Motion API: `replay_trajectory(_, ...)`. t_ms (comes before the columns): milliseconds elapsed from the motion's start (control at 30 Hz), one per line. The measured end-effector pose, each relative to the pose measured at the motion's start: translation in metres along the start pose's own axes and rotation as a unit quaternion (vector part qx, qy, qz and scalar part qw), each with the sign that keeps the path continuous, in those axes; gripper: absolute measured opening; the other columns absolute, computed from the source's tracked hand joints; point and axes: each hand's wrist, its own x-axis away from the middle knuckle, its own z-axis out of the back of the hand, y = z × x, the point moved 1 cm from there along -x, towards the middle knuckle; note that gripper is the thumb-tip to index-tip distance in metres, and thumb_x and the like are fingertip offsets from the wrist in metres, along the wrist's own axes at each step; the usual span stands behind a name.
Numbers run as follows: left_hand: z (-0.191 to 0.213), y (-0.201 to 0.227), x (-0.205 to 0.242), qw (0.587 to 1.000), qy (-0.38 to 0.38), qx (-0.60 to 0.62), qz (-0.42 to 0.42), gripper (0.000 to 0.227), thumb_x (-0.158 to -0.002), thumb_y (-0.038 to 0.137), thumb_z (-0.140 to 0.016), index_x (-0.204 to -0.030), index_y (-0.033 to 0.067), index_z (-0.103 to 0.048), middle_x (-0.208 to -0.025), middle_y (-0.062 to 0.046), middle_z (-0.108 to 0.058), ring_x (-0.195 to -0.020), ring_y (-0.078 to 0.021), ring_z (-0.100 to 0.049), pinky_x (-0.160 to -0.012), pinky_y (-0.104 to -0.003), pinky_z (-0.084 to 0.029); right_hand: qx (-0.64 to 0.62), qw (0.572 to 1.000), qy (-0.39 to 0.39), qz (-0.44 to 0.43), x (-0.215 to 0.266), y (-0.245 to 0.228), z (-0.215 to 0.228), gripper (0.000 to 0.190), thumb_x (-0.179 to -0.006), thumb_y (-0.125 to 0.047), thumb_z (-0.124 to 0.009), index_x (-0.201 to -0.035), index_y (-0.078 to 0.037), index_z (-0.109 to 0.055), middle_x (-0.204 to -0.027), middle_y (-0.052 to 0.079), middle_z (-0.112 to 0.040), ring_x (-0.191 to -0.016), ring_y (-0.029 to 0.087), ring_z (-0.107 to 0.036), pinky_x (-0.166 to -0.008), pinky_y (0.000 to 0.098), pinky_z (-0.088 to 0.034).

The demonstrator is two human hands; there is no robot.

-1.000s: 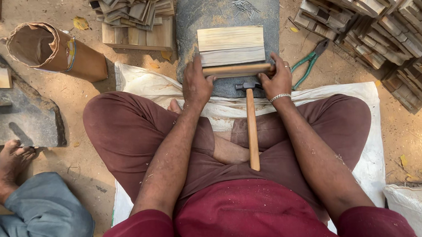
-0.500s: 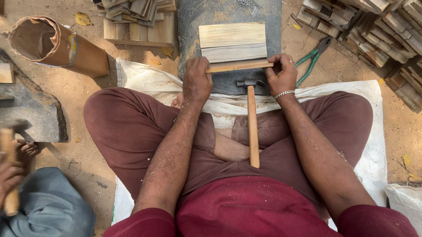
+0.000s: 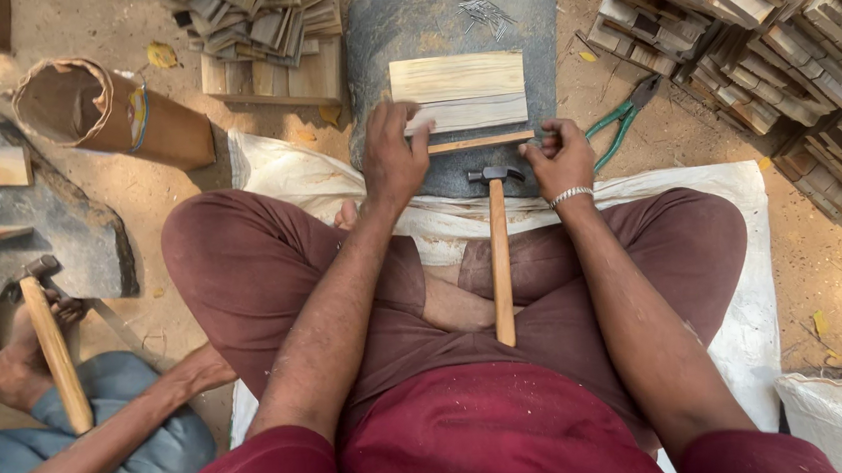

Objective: The person sits cross-legged on the ground and assembles small wooden frames by nailing thin wooden strips together. They use a hammer to drive nails into the wood, aligning the pieces on a stone block and stacking completed frames nearby.

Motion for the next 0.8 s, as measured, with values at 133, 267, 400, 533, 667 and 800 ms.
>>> replay_trajectory(133,-0.032,-0.014,-0.053,0.994,-0.059,0.04,0.081,0.01,-0.094,0.012,-0.071,-0.098,0.0043,-0.067,-0.095,-0.013,-0.07,-0.091,-0.0317,-0.068,-0.081,-0.045,-0.052,0.136,0.972,-0.162,-0.097,0.043,-0.033,0.016,0.068,-0.091,-0.033,-0.078,-0.142,-0.004,-0.044,-0.085,0.015,-0.07,-0.077,0.029,-0.071,-0.071,0.0417,-0.058)
replay_trajectory(267,-0.093,-0.03,-0.116,0.989,-0.086,0.029,0.117,0.009,-0.091,0.013,-0.073,-0.094,0.0055,-0.069,-0.098,-0.013,-0.073,-0.092,-0.0308,-0.071,-0.083,-0.045,-0.055,0.213,0.928,-0.294,-0.078,0.095,-0.047,0.008,0.116,-0.085,-0.036,-0.083,-0.163,-0.009,-0.002,-0.091,0.024,-0.071,-0.085,0.041,-0.069,-0.078,0.047,-0.055)
replay_trajectory(400,-0.141,-0.048,-0.155,0.97,-0.143,-0.041,0.191,0.017,-0.082,0.018,-0.079,-0.09,0.0059,-0.07,-0.103,-0.016,-0.07,-0.1,-0.0335,-0.067,-0.085,-0.046,-0.054,0.027,0.961,-0.275,-0.031,0.104,-0.029,0.023,0.099,-0.083,-0.021,-0.08,-0.163,-0.006,-0.024,-0.093,0.017,-0.074,-0.079,0.027,-0.069,-0.074,0.0383,-0.058)
replay_trajectory(533,-0.163,-0.048,-0.166,0.966,-0.159,-0.17,0.112,0.02,-0.074,0.006,-0.072,-0.094,0.004,-0.07,-0.108,-0.02,-0.068,-0.104,-0.0393,-0.065,-0.084,-0.05,-0.055,-0.323,0.903,-0.219,-0.18,0.119,-0.019,0.053,0.083,-0.085,-0.016,-0.076,-0.154,-0.007,-0.031,-0.086,0.005,-0.067,-0.061,0.01,-0.058,-0.052,0.0271,-0.05)
replay_trajectory(667,-0.13,-0.037,-0.149,0.982,-0.159,-0.08,0.068,0.013,-0.088,0.001,-0.062,-0.1,-0.0006,-0.065,-0.099,-0.019,-0.07,-0.092,-0.0365,-0.07,-0.079,-0.049,-0.055,-0.262,0.928,-0.207,-0.167,0.127,-0.029,0.069,0.046,-0.094,-0.015,-0.072,-0.135,0.002,-0.059,-0.083,0.0,-0.059,-0.061,0.006,-0.054,-0.052,0.0222,-0.046)
replay_trajectory(800,-0.063,-0.019,-0.09,0.992,-0.088,0.089,0.019,0.016,-0.093,-0.006,-0.062,-0.104,0.0033,-0.068,-0.092,-0.014,-0.073,-0.084,-0.0265,-0.076,-0.078,-0.039,-0.06,-0.282,0.941,-0.152,-0.109,0.116,-0.036,0.077,0.049,-0.098,-0.019,-0.065,-0.141,-0.003,-0.048,-0.077,-0.001,-0.057,-0.057,0.006,-0.055,-0.049,0.0218,-0.047)
